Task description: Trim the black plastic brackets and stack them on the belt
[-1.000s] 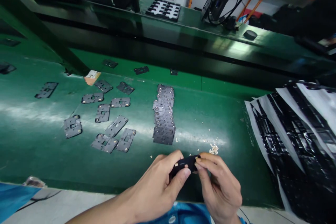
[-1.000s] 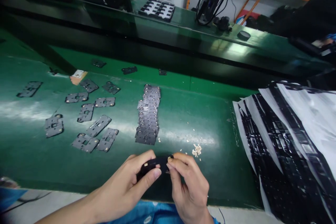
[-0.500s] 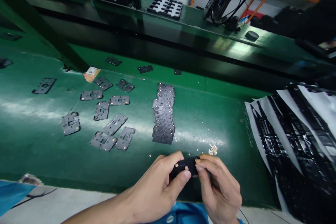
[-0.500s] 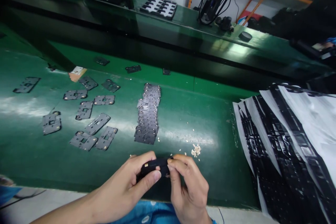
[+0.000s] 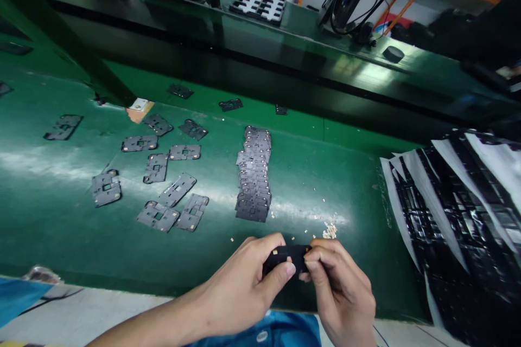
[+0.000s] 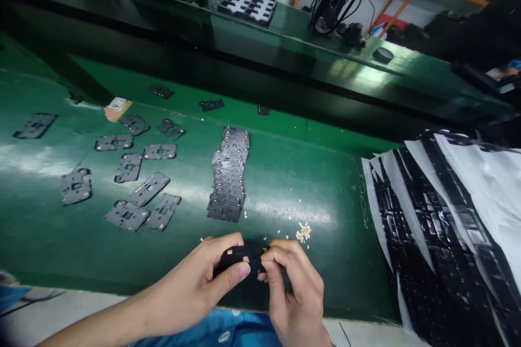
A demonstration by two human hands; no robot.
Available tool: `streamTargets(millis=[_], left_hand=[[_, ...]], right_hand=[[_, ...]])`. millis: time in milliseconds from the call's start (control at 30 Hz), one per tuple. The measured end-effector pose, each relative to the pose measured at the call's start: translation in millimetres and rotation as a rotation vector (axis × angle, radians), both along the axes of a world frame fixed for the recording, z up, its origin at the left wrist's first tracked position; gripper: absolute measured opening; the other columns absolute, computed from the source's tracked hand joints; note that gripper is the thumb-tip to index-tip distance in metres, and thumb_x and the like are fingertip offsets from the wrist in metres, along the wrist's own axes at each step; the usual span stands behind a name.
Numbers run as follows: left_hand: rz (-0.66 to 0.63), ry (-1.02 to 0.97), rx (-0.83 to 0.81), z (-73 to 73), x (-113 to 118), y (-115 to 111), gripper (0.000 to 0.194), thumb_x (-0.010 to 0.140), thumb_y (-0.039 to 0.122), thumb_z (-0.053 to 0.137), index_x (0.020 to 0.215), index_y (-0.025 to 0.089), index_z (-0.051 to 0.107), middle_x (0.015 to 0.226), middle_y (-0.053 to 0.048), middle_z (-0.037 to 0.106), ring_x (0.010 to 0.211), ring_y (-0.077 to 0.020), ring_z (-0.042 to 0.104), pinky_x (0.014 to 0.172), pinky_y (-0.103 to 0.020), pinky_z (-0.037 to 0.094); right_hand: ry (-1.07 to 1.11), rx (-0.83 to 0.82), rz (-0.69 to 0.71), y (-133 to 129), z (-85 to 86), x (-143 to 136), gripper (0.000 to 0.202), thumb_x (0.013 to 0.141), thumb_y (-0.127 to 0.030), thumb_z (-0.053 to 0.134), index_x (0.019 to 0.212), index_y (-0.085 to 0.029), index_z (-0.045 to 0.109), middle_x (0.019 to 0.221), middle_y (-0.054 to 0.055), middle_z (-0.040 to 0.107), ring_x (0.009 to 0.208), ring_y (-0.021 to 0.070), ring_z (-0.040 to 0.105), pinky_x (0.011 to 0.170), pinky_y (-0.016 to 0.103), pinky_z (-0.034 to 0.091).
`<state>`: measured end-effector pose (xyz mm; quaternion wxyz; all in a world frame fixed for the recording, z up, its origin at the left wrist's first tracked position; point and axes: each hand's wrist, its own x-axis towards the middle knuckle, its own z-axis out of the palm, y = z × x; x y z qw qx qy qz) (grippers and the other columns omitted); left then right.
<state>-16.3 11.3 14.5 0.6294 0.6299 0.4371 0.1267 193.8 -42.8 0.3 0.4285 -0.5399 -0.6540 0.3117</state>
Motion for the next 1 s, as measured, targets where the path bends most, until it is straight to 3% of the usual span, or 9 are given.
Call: streamTargets(millis=[100, 167, 233, 333, 433, 533, 800, 1000], left_hand=[[0.015, 0.007, 0.001, -3.7, 0, 6, 0.032, 0.103, 0.042, 0.053, 0.080, 0.023, 0.044, 0.065, 0.006, 0.043, 0.064, -0.0144, 0.043, 0.059, -0.028, 0.029], [0.015, -0.008, 0.007, -4.8, 1, 11, 0.032, 0.102, 0.039, 0.056, 0.077, 0.023, 0.042, 0.063, 0.008, 0.040, 0.059, -0.0133, 0.039, 0.056, -0.028, 0.027], [0.003, -0.022, 0.041, -4.4, 2, 14, 0.031, 0.100, 0.034, 0.058, 0.076, 0.023, 0.042, 0.062, 0.008, 0.039, 0.058, -0.0127, 0.038, 0.055, -0.028, 0.026], [0.003, -0.058, 0.085, -3.1, 2, 15, 0.027, 0.102, 0.034, 0.053, 0.080, 0.023, 0.043, 0.065, 0.007, 0.042, 0.060, -0.0132, 0.041, 0.059, -0.028, 0.029], [0.049, -0.125, 0.082, -4.3, -1, 11, 0.026, 0.108, 0.032, 0.037, 0.085, 0.023, 0.046, 0.075, 0.004, 0.050, 0.072, -0.0156, 0.049, 0.069, -0.029, 0.034], [0.138, -0.170, 0.072, -8.4, -2, 5, 0.029, 0.109, 0.028, 0.029, 0.083, 0.023, 0.042, 0.074, 0.004, 0.046, 0.072, -0.0166, 0.047, 0.070, -0.030, 0.035], [0.193, -0.239, 0.212, -13.8, 3, 6, 0.028, 0.107, 0.028, 0.031, 0.080, 0.024, 0.037, 0.063, 0.007, 0.033, 0.057, -0.0148, 0.036, 0.061, -0.032, 0.028], [0.164, -0.226, 0.215, -14.3, 1, 8, 0.025, 0.105, 0.023, 0.033, 0.080, 0.025, 0.035, 0.063, 0.007, 0.034, 0.056, -0.0148, 0.035, 0.062, -0.033, 0.028]], right_hand=[[0.006, -0.147, 0.025, 3, 6.4, 17, 0.019, 0.105, -0.014, 0.058, 0.091, -0.022, 0.068, 0.091, 0.006, 0.070, 0.076, 0.0170, 0.072, 0.065, 0.025, 0.062], [0.059, -0.210, -0.030, 5, 7.0, 23, 0.014, 0.107, -0.022, 0.058, 0.096, -0.023, 0.066, 0.094, 0.006, 0.074, 0.075, 0.0169, 0.074, 0.066, 0.026, 0.063], [0.128, -0.263, -0.066, 6, 5.1, 20, 0.006, 0.106, -0.029, 0.062, 0.109, -0.024, 0.064, 0.089, 0.005, 0.075, 0.069, 0.0158, 0.073, 0.062, 0.025, 0.062], [0.192, -0.321, -0.123, 5, 1.4, 1, 0.019, 0.105, -0.036, 0.066, 0.118, -0.023, 0.061, 0.071, -0.002, 0.069, 0.059, 0.0139, 0.067, 0.057, 0.022, 0.057], [0.203, -0.282, -0.220, 2, -0.9, -17, 0.016, 0.105, -0.036, 0.067, 0.112, -0.023, 0.062, 0.066, -0.003, 0.067, 0.053, 0.0120, 0.064, 0.054, 0.022, 0.056], [0.210, -0.196, -0.261, -2, -2.5, -26, 0.015, 0.103, -0.032, 0.069, 0.112, -0.022, 0.064, 0.068, -0.002, 0.069, 0.054, 0.0138, 0.067, 0.055, 0.025, 0.060], [0.257, -0.084, -0.321, -12, -9.1, -38, 0.017, 0.101, -0.018, 0.069, 0.117, -0.020, 0.066, 0.079, 0.001, 0.073, 0.058, 0.0147, 0.070, 0.053, 0.026, 0.061], [0.259, -0.083, -0.328, -11, -8.3, -40, 0.016, 0.102, -0.019, 0.068, 0.118, -0.021, 0.066, 0.079, 0.000, 0.071, 0.056, 0.0143, 0.070, 0.052, 0.027, 0.061]])
